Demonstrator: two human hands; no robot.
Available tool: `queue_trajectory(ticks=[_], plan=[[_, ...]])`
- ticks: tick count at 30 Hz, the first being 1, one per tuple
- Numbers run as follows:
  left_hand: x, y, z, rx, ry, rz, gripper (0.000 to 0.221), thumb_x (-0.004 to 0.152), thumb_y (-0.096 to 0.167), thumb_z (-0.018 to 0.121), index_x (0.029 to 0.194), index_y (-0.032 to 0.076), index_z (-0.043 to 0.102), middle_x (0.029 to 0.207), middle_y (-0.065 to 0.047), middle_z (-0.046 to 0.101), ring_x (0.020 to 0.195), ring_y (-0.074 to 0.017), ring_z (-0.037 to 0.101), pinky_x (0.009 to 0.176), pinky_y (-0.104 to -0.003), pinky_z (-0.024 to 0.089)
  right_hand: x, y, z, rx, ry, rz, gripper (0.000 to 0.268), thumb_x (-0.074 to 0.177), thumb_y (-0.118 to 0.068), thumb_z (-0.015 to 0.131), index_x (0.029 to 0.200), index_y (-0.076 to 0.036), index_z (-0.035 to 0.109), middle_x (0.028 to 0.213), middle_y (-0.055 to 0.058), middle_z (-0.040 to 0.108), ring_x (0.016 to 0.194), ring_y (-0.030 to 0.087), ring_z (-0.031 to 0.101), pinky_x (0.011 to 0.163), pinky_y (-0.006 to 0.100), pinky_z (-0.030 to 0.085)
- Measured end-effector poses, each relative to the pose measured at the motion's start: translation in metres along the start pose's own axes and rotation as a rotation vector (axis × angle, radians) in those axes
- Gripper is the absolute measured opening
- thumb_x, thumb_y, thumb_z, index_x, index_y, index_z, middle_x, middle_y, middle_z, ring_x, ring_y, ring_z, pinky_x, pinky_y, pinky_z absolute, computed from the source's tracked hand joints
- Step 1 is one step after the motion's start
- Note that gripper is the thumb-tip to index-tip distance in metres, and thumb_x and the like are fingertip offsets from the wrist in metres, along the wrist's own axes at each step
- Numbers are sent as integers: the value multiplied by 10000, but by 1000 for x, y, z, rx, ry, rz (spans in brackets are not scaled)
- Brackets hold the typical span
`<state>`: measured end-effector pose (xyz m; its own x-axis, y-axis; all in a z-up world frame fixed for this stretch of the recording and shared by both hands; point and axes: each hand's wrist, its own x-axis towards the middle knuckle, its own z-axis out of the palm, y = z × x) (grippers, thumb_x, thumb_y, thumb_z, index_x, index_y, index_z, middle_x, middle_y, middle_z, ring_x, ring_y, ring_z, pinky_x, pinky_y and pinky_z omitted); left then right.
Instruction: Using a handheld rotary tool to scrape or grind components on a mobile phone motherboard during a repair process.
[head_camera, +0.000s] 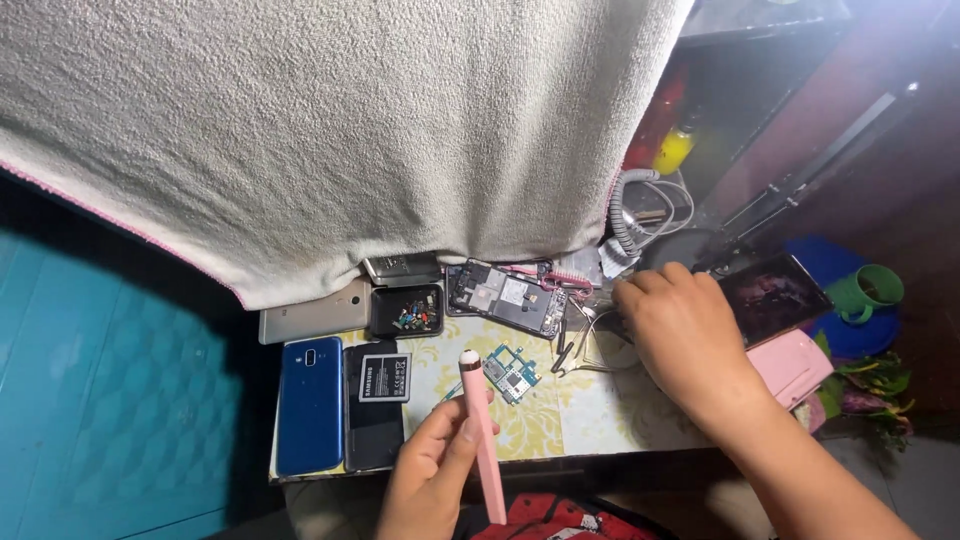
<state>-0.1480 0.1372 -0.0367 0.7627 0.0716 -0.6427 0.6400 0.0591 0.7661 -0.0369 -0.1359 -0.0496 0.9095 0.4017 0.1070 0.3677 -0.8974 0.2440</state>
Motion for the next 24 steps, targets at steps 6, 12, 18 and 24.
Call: queue_trajectory(ticks=[6, 12, 18, 24], plan=[[8, -31, 15, -242, -209, 339, 320, 926, 182, 678, 1177, -15, 686, 1000, -148, 779, 929, -188, 737, 866, -361, 669, -51, -53, -54, 753, -19, 130, 294, 893, -438, 676, 1024, -182, 738, 982, 47, 784, 940, 272, 707, 856, 408, 528], [0, -26, 35, -152, -275, 280, 375, 959, 225, 615, 1292, 61, 668, 1187, -91, 774, 987, -104, 714, 896, -245, 611, -100, -103, 8, 1307, -443, 240, 365, 1008, -437, 583, 777, -168, 671, 657, -80, 554, 635, 76, 492, 583, 279, 446], [5, -29, 39, 19, -188, 332, 315, 986, 312, 534, 1056, 103, 758, 1073, -4, 789, 1013, -103, 726, 931, -254, 553, -102, -112, -10, 1430, -244, 535, 170, 778, -239, 861, 920, -161, 913, 618, -32, 795, 595, 44, 611, 560, 236, 518], [6, -23, 38, -453, -211, 130, 486, 976, 225, 550, 1435, 65, 552, 1032, -179, 761, 863, -211, 697, 824, -313, 561, -120, -119, 15, 2062, 24, 215, 564, 840, -135, 796, 1354, 27, 627, 1110, 167, 819, 973, 176, 770, 867, 316, 612]])
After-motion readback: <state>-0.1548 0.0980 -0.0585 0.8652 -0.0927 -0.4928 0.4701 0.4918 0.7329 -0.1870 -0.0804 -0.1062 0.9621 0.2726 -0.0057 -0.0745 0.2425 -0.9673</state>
